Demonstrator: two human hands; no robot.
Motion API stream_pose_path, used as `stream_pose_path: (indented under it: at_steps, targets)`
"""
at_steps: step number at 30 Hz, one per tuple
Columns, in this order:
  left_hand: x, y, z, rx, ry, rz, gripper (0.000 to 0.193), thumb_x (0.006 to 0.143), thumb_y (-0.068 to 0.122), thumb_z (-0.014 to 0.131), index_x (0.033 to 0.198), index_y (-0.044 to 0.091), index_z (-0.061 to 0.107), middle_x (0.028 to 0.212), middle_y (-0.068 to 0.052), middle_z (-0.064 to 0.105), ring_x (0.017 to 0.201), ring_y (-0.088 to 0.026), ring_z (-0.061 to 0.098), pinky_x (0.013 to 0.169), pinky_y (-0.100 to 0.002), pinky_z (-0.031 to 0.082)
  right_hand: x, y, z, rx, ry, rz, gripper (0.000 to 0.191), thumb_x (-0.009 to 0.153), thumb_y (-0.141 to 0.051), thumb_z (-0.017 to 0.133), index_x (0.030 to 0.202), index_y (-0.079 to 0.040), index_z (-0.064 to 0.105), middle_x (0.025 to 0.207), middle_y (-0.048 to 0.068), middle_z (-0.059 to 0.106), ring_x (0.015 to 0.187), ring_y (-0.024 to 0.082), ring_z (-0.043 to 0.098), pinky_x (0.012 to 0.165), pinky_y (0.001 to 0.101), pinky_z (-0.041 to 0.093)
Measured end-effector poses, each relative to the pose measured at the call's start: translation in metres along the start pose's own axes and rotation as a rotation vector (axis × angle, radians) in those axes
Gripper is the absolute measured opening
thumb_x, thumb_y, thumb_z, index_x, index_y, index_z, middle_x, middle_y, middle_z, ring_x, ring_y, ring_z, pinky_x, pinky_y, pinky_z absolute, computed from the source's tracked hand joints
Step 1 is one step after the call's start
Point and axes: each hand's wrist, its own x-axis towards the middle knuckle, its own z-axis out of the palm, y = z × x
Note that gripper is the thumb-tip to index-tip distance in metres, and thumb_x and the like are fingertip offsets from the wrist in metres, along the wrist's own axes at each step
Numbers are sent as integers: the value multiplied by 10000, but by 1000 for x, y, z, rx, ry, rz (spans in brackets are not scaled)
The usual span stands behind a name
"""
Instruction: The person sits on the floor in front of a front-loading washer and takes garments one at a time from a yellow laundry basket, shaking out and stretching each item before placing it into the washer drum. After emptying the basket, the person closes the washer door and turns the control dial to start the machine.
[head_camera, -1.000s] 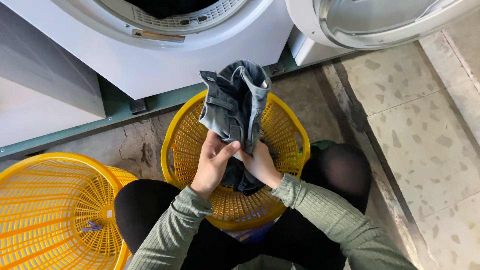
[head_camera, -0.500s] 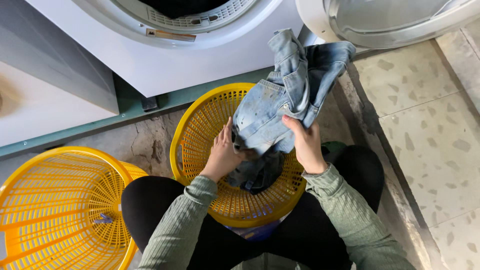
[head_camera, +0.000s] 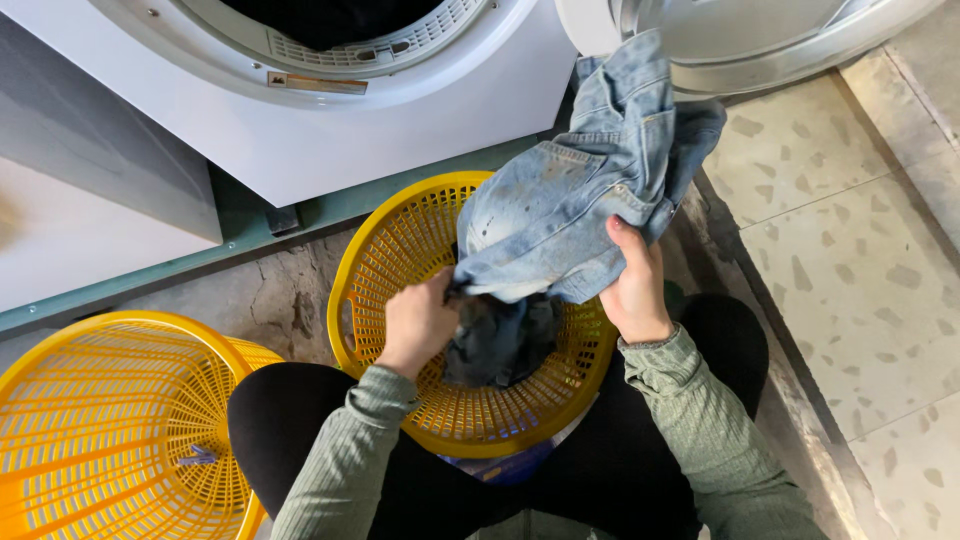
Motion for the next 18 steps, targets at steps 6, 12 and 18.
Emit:
stream_pose_path:
  at_steps: [6,12,18]
  targets:
    - [-31,9,-82,-28,680,280,488,791,-5,695,1245,155,777,802,-82,658,643,-266,615,664,-362,519,4,5,4,96,-29,88,424,1027,-258,630,1373,-23,563,1370,78,623,1281,228,593,1124,407,454]
    - [-28,4,-94,-250,816,217,284,859,21,778,1123,73,685,885,-51,636,732,-190,647,657,-329,520,7,27,8,119,7,292,450,1024,-332,655,1351,-36,566,1363,81,622,1272,234,589,1119,417,441]
    - [-24,18,-52,4,455,624,345,719,218,876,988,107,691,801,-43,655,730,-252,643,641,-393,509,27,32,4,299,88,335,643,881,-502,669,1328,-43,616,1331,98,664,1211,273,627,1067,441,457]
